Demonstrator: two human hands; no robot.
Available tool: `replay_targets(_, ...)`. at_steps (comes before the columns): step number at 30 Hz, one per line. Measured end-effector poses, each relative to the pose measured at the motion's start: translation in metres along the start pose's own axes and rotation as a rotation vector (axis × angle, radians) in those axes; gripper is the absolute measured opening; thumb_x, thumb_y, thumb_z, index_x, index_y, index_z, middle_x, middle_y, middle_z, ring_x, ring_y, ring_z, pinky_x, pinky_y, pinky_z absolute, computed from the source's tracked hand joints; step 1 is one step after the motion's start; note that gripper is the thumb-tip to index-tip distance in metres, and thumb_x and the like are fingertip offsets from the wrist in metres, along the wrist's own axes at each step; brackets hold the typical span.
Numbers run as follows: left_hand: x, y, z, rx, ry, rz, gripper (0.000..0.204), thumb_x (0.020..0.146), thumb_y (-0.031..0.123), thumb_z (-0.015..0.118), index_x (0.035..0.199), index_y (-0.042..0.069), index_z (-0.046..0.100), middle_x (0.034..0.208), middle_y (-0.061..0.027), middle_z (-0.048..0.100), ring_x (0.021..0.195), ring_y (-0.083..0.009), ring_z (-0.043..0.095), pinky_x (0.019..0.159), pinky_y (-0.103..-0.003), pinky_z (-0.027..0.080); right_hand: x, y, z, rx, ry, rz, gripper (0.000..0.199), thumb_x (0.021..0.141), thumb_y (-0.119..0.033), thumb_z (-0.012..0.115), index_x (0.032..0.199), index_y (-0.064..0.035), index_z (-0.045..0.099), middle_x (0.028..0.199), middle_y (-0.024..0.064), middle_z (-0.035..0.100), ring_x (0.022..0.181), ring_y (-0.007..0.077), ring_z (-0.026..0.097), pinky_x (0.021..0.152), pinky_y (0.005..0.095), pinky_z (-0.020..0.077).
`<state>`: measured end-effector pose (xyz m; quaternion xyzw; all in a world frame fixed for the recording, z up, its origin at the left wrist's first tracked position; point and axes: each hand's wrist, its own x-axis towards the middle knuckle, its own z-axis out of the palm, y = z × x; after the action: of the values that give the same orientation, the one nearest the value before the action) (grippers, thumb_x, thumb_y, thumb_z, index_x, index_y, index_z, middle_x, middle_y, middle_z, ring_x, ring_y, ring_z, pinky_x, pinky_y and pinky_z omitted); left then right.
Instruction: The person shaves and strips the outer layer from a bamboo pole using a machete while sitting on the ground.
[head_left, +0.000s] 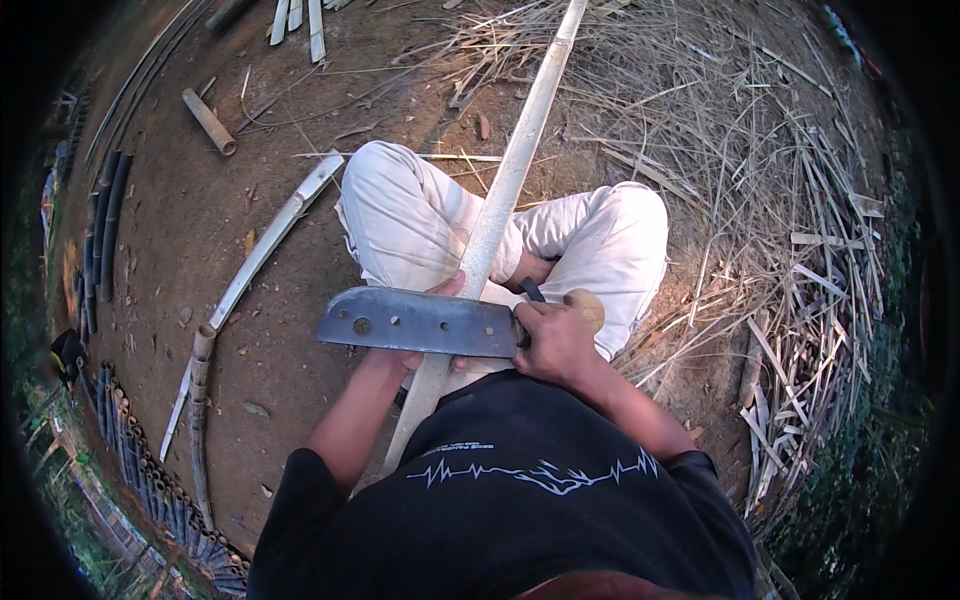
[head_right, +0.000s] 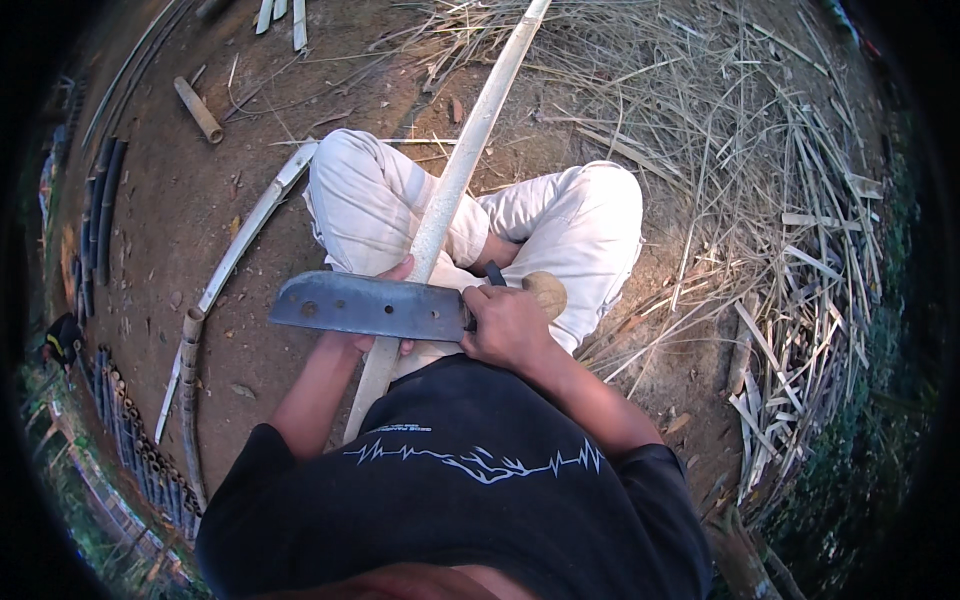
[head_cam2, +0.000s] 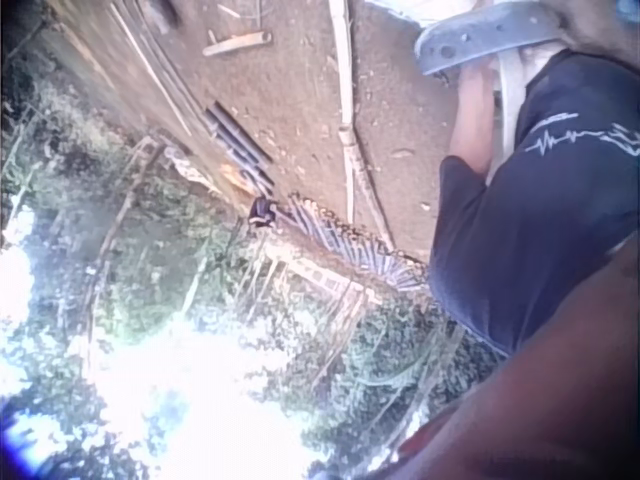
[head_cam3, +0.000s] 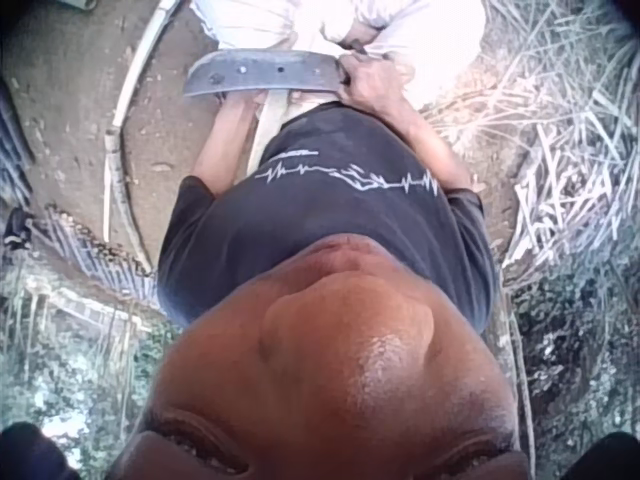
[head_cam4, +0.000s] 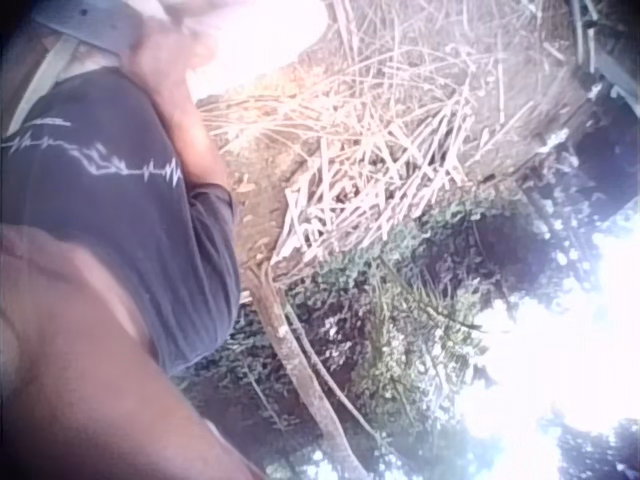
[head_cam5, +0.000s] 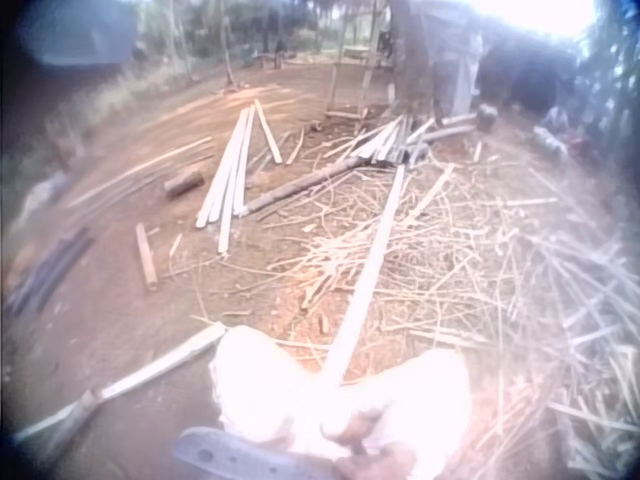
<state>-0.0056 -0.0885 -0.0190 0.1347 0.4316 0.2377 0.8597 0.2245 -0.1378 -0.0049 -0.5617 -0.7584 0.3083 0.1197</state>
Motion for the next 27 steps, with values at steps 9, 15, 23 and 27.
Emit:
replay_targets(9, 0.002, -0.003, -0.001, -0.207, -0.228, -0.008, 0.065, 0.102, 0.055, 0.039, 0.146, 0.007, 0.035, 0.079, -0.0149, 0.065, 0.048, -0.0229, 0.056, 0.043, -0.037, 0.046, 0.002, 0.018, 0.005, -0.049, 0.053, -0.001, 0.032, 0.064, -0.024, 0.074, 0.086, -0.0061, 0.058, 0.08, 0.0125, 0.065, 0.075, 0.0349, 0.068, 0.068, 0.0452, 0.0545)
replay_targets(15, -0.001, 0.001, 0.002, -0.137, -0.179, -0.046, 0.053, 0.106, 0.05, 0.037, 0.099, 0.003, 0.06, 0.059, -0.0092, 0.055, 0.046, -0.0231, 0.053, 0.046, -0.036, 0.046, 0.008, 0.03, 0.005, -0.073, 0.083, -0.057, 0.035, 0.059, -0.023, 0.076, 0.086, -0.0072, 0.058, 0.08, 0.0118, 0.066, 0.079, 0.0335, 0.068, 0.07, 0.0432, 0.0548)
replay_targets(23, 0.007, -0.009, -0.017, -0.157, -0.347, -0.169, 0.05, 0.104, 0.053, 0.04, 0.103, 0.006, 0.058, 0.068, -0.0034, 0.045, 0.057, -0.014, 0.044, 0.052, -0.029, 0.04, 0.019, 0.043, -0.005, -0.091, 0.094, -0.019, 0.046, 0.05, -0.019, 0.079, 0.092, -0.0068, 0.065, 0.087, 0.0127, 0.068, 0.081, 0.0355, 0.067, 0.073, 0.0429, 0.0554)
replay_targets(27, 0.009, -0.008, -0.015, -0.179, -0.342, -0.176, 0.049, 0.104, 0.052, 0.041, 0.103, 0.006, 0.058, 0.07, -0.0041, 0.047, 0.059, -0.0144, 0.045, 0.053, -0.029, 0.041, 0.016, 0.044, 0.001, -0.095, 0.121, -0.013, 0.047, 0.051, -0.02, 0.08, 0.093, -0.0066, 0.066, 0.087, 0.0127, 0.068, 0.082, 0.0351, 0.068, 0.073, 0.0425, 0.0554)
